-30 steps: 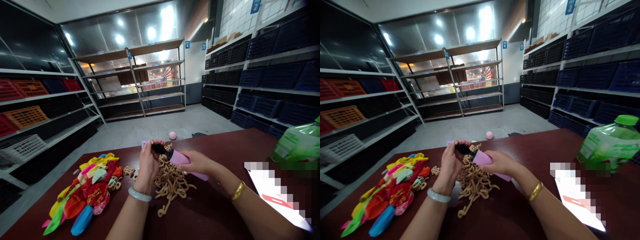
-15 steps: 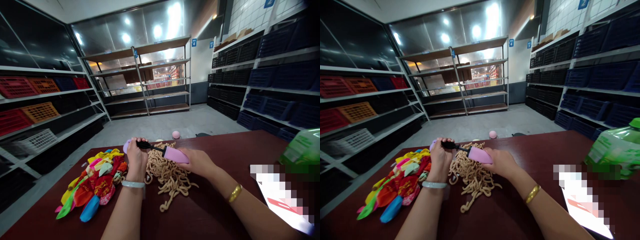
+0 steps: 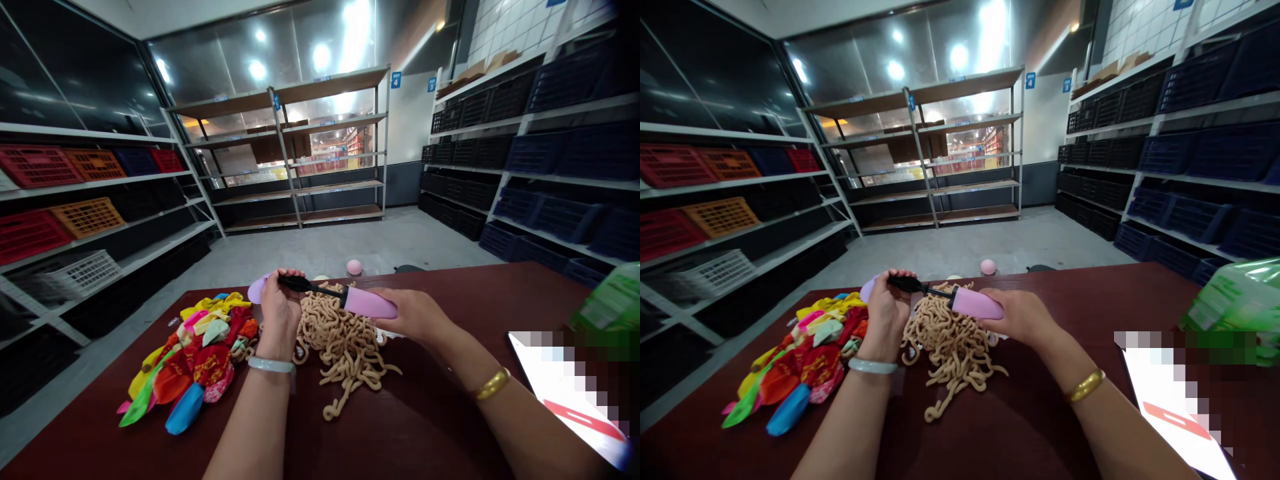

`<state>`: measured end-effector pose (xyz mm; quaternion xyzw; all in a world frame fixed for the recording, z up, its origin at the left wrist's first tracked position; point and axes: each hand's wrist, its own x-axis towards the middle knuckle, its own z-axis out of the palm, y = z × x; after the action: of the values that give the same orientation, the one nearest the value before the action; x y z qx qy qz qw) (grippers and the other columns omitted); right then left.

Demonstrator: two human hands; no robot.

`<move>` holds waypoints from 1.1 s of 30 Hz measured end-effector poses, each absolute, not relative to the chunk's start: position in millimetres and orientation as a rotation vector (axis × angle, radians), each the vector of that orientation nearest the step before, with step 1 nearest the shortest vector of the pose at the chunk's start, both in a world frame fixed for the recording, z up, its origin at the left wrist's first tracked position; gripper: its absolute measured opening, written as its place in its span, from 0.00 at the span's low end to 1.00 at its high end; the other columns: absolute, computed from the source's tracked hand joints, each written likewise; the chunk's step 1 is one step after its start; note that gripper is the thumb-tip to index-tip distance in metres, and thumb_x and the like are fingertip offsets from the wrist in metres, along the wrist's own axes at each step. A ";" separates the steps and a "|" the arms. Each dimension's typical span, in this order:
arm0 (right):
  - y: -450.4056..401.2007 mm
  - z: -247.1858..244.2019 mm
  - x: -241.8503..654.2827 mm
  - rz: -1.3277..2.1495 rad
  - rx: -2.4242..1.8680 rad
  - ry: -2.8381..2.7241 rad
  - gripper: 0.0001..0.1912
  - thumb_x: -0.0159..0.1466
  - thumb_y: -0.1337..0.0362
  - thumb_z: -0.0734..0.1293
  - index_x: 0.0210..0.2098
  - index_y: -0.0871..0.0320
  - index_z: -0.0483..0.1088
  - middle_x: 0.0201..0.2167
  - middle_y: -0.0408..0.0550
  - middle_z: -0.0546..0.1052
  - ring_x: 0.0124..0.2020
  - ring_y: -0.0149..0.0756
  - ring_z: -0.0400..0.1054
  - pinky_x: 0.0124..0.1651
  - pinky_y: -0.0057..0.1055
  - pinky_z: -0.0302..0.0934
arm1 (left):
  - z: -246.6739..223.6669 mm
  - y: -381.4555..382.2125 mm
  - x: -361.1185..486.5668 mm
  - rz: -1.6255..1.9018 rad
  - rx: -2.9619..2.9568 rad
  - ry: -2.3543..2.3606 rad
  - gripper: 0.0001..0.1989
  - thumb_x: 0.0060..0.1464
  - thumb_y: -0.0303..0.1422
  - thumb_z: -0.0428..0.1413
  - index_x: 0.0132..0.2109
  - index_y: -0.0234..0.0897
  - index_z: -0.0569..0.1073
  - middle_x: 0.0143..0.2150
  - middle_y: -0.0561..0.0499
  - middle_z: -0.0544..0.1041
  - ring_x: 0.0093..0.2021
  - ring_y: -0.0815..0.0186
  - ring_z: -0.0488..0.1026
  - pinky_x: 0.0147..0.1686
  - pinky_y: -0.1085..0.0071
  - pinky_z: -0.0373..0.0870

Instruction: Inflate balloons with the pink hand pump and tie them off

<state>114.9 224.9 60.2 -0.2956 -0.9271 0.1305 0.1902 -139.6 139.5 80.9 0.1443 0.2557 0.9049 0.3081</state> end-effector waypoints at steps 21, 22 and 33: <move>231.3 64.0 121.9 0.729 -0.828 -2.543 0.32 0.54 0.44 0.69 0.57 0.46 0.70 0.48 0.47 0.78 0.45 0.49 0.72 0.47 0.40 0.61 | 84.8 133.0 -110.0 2.236 0.579 0.546 0.07 0.56 0.36 0.57 0.35 0.39 0.69 0.40 0.47 0.79 0.47 0.56 0.76 0.50 0.49 0.69; 231.9 65.0 123.1 0.749 -0.826 -2.546 0.32 0.54 0.45 0.70 0.56 0.46 0.70 0.48 0.47 0.78 0.45 0.49 0.72 0.47 0.40 0.61 | 84.4 133.5 -106.6 2.239 0.572 0.562 0.07 0.56 0.37 0.57 0.35 0.39 0.68 0.38 0.47 0.79 0.45 0.57 0.76 0.48 0.51 0.69; 212.0 69.2 111.5 0.816 -0.816 -2.589 0.36 0.56 0.45 0.69 0.62 0.42 0.63 0.50 0.46 0.77 0.47 0.50 0.72 0.47 0.40 0.62 | 72.0 143.4 -93.4 2.391 0.471 0.615 0.09 0.54 0.30 0.58 0.32 0.38 0.63 0.25 0.57 0.66 0.26 0.71 0.66 0.28 0.72 0.64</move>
<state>111.5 212.0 69.2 -0.2845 -0.9027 0.2844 0.1528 -93.4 143.4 72.0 0.1783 0.2326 0.9048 0.3091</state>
